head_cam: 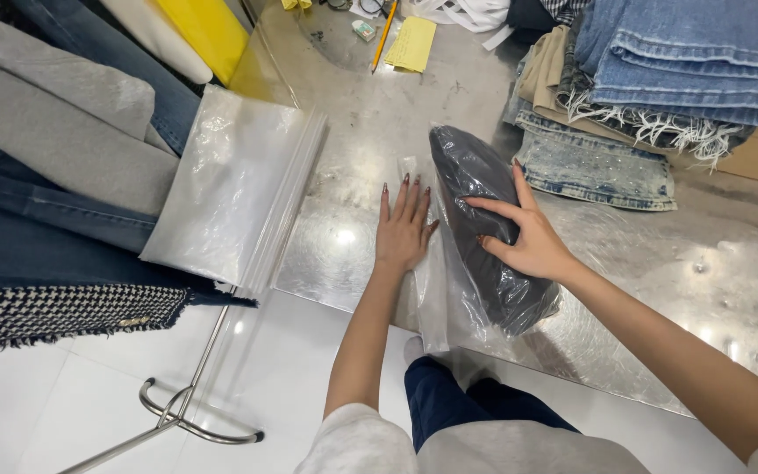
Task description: Folding denim jeans and placing them into plastic bags for organization or shipping.
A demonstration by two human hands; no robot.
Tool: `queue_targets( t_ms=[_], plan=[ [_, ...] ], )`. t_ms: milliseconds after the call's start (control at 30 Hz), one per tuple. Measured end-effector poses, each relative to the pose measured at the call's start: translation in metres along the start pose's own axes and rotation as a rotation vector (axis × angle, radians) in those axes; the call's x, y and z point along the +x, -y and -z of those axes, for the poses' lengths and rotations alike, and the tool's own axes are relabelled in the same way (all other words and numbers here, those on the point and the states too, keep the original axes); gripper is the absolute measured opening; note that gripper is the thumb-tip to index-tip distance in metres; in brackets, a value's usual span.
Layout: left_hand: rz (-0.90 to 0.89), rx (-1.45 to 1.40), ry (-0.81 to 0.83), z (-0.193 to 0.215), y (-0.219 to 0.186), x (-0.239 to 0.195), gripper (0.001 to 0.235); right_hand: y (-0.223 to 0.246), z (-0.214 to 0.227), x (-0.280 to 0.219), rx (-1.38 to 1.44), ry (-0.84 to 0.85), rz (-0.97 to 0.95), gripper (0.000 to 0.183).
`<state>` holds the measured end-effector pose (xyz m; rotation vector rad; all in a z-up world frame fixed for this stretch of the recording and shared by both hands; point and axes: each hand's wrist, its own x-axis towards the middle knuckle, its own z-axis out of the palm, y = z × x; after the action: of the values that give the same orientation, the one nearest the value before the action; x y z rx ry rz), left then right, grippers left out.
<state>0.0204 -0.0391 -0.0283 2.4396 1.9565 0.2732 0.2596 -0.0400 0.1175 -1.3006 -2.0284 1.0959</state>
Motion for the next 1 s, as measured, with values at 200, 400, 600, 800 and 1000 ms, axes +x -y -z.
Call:
queue_targets(
  t_ms=[200,400,600,800,1000],
  plan=[
    [0.247,0.063,0.28,0.023,-0.005,0.014,0.089,-0.003,-0.003,0.002,-0.011,-0.011,0.017,0.066],
    [-0.004,0.049,-0.269,-0.059,-0.006,0.005,0.036,-0.005,-0.004,0.002,-0.011,-0.016,0.029,0.065],
    [-0.087,-0.087,-0.334,-0.041,-0.037,-0.055,0.042,-0.001,-0.003,0.003,-0.012,-0.003,0.051,0.065],
    [-0.166,-0.464,-0.263,-0.003,-0.041,-0.113,0.045,-0.004,-0.003,-0.002,-0.02,0.002,0.053,0.066],
    [-0.26,-0.31,-0.158,0.004,-0.043,-0.131,0.059,-0.01,-0.005,-0.001,-0.039,0.0,0.07,0.068]
  ],
)
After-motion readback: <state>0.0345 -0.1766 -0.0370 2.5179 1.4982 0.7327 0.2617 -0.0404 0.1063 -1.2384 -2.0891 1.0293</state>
